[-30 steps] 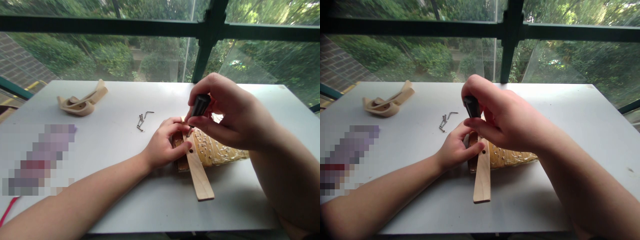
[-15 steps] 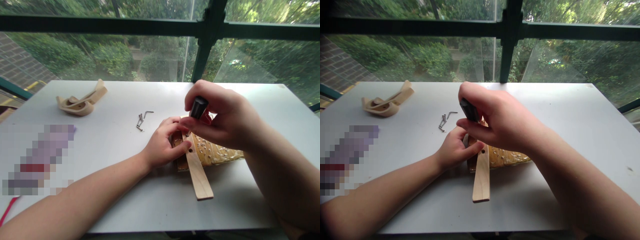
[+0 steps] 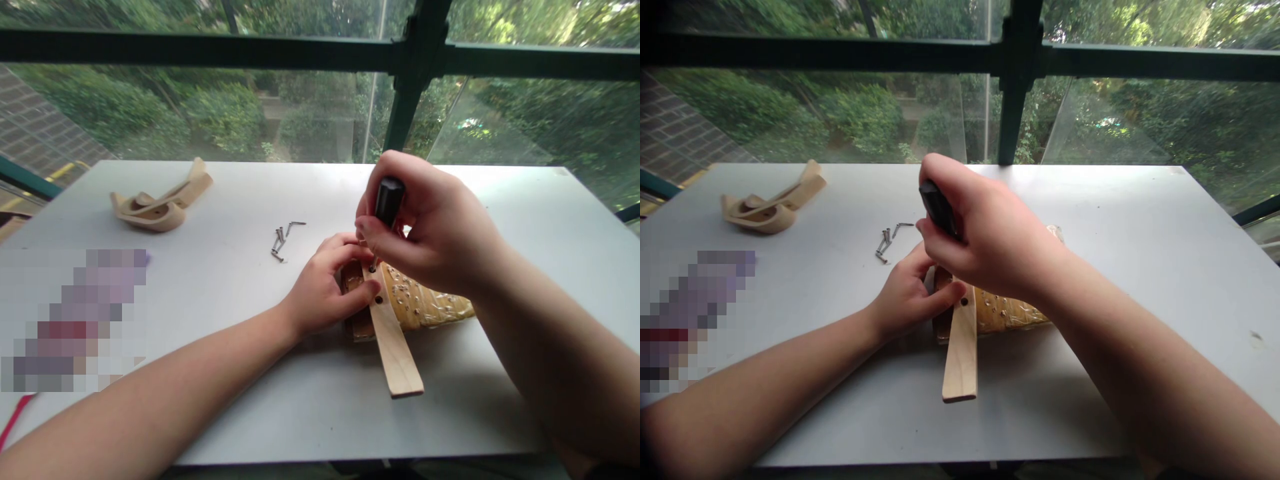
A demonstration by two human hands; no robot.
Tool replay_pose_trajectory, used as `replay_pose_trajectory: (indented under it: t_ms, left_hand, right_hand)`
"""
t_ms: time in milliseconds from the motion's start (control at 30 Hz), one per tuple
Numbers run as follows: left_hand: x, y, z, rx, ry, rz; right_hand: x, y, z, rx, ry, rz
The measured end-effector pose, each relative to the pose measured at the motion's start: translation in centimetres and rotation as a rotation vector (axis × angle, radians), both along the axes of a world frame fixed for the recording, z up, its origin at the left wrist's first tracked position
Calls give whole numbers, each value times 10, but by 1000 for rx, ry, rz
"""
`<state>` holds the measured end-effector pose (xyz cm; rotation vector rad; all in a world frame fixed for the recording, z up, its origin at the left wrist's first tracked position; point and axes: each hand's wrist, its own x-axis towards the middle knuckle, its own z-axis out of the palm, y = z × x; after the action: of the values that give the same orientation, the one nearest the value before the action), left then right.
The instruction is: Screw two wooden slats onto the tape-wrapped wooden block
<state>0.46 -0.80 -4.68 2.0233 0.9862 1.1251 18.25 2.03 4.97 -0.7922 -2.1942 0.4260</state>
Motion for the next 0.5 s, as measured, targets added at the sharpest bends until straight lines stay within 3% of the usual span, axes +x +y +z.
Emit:
replay_pose_trajectory:
  t_ms: [233,500]
  left_hand:
    - [0,0,2,-21,-11,-29]
    - [0,0,4,-52,-20,-38]
  right_hand:
    - [5,5,-4,-60,49,86]
    - [5,8,-6,-10,59,96]
